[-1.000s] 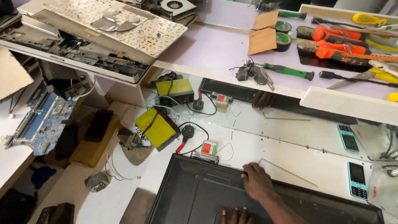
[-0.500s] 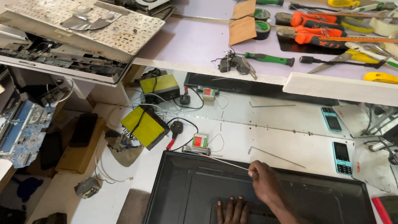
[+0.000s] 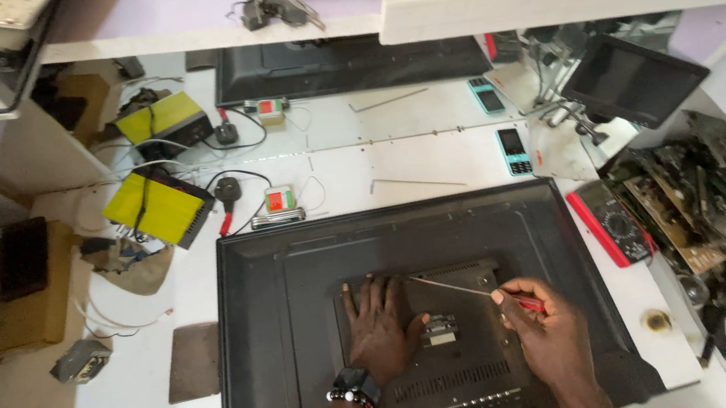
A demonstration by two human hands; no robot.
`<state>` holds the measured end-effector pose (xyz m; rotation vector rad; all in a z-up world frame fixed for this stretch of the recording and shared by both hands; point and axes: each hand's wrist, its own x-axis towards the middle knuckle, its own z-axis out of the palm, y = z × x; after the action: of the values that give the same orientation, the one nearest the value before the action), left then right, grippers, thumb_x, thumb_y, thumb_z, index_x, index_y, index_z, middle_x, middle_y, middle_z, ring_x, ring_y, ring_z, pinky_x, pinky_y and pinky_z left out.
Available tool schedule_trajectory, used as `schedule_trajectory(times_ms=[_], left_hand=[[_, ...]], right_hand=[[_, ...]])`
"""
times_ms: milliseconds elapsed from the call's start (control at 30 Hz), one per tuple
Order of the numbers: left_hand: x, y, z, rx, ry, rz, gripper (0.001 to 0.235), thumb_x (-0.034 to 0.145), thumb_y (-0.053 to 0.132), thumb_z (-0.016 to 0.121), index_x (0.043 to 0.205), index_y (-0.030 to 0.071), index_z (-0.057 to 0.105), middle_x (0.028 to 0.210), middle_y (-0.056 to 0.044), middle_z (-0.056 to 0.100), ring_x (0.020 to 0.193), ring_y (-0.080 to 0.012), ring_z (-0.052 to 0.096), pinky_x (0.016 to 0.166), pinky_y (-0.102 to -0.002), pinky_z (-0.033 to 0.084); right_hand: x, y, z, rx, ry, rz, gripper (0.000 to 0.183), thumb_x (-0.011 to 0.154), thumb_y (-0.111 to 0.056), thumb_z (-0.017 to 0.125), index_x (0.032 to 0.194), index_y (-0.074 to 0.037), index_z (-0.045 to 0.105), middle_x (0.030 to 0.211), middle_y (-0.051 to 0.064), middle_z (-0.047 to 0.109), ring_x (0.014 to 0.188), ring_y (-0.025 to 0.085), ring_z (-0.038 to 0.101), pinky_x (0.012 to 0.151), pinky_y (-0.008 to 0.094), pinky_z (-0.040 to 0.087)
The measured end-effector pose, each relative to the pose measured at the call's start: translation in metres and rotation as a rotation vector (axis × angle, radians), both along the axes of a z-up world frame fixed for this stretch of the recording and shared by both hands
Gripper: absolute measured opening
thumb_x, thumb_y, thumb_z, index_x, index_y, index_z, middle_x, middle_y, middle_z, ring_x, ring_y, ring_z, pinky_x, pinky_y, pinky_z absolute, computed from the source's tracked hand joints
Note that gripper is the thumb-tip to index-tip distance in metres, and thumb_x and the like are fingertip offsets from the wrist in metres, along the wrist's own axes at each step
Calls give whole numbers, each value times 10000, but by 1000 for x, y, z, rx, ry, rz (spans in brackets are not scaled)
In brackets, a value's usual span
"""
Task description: The person uses a screwdriver to remove screws from the back cover of a flat-screen monitor. After removing all screws, they lift off the back cover to expose the internal circuit board and components.
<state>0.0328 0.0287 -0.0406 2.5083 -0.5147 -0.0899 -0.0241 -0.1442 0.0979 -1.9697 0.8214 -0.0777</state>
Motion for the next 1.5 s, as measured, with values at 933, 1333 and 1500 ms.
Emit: schedule_trajectory(times_ms=[933, 1333, 1500], left_hand=[[5, -8, 15, 33, 82, 55, 671, 775, 544, 535, 1291, 146, 376, 1309, -101, 351, 1278, -286, 265, 1068, -584, -44], [7, -14, 17, 61, 200, 137, 686, 739, 522, 589, 1302, 177, 403, 1333, -87, 369, 1311, -272, 251, 1087, -564, -74], [11, -20, 29, 22, 244, 206, 561, 732, 368, 671, 1237, 209, 487, 1296, -13, 437, 1300, -227, 294, 1084, -604, -63]], right_hand=[[107, 7, 45, -787, 206, 1087, 187, 932, -273, 505, 853, -107, 537, 723, 41, 584, 619, 194, 550, 569, 347, 439], [112, -11, 19, -777, 3, 1081, 283, 944, -319, 472, 894, -50, 545, 760, 116, 541, 669, 264, 517, 558, 416, 417], [111, -8, 11, -715, -23, 1178, 225, 965, -268, 486, 799, -119, 518, 559, -3, 387, 435, 146, 301, 445, 383, 279]])
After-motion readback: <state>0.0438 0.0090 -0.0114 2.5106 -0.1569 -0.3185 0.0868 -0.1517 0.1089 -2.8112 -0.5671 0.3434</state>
